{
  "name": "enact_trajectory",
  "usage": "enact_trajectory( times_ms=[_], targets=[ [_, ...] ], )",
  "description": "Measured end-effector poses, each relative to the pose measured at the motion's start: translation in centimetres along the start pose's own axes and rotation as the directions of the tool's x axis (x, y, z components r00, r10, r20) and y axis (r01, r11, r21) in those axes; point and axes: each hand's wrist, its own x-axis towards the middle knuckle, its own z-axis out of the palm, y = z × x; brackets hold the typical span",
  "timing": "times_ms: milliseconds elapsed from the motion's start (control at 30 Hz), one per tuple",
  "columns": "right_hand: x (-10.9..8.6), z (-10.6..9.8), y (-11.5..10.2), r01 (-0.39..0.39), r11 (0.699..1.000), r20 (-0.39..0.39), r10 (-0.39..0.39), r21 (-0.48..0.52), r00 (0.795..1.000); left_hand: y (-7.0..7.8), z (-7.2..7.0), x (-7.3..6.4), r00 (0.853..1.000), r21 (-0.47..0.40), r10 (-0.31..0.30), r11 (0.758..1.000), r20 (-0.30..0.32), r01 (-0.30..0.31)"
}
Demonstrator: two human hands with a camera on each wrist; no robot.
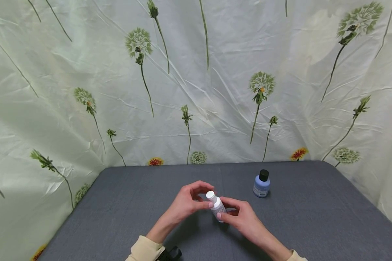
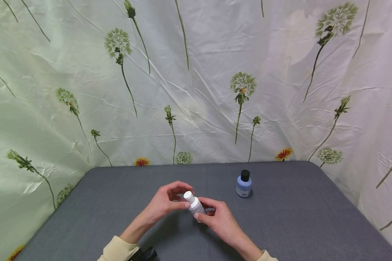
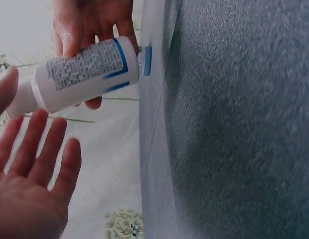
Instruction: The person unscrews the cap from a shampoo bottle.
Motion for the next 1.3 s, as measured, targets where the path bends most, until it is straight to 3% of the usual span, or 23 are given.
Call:
enact_trajectory(
  times_ms=[200,367,500,700,967,1133,1300],
  targets=[
    [0.00,-0.05,-0.04,-0.005,1.000,0.004,0.005,0.005,1.000,-0.09,-0.49,-0.13,0.982,-0.084,0.083,0.994,0.169,-0.070],
    [0.06,-0.09,0.02,-0.019,1.000,0.012,0.019,-0.001,1.000,0.03,-0.78,-0.31,0.972,-0.114,0.112,0.989,0.209,-0.089],
    [0.03,-0.07,0.10,-0.019,1.000,0.021,0.019,0.002,1.000,-0.01,-0.89,-0.31,0.981,-0.084,0.085,0.994,0.175,-0.071],
    [-0.07,0.05,0.17,0.007,1.000,0.017,-0.008,0.008,1.000,0.10,-0.88,-0.13,0.997,0.023,0.024,0.999,0.074,-0.026],
    [-0.12,0.32,0.14,0.006,1.000,0.020,-0.007,0.014,1.000,0.13,-0.73,-0.07,1.000,0.090,-0.019,0.996,-0.025,0.022],
    [-0.07,0.35,0.12,0.005,1.000,0.015,-0.005,0.008,1.000,0.07,-0.54,-0.11,0.998,0.091,-0.024,0.995,-0.056,0.029],
    [-0.04,0.32,0.13,0.008,1.000,0.007,-0.008,-0.001,1.000,0.20,-0.48,-0.11,0.999,0.089,-0.014,0.996,-0.047,0.018]
  ],
)
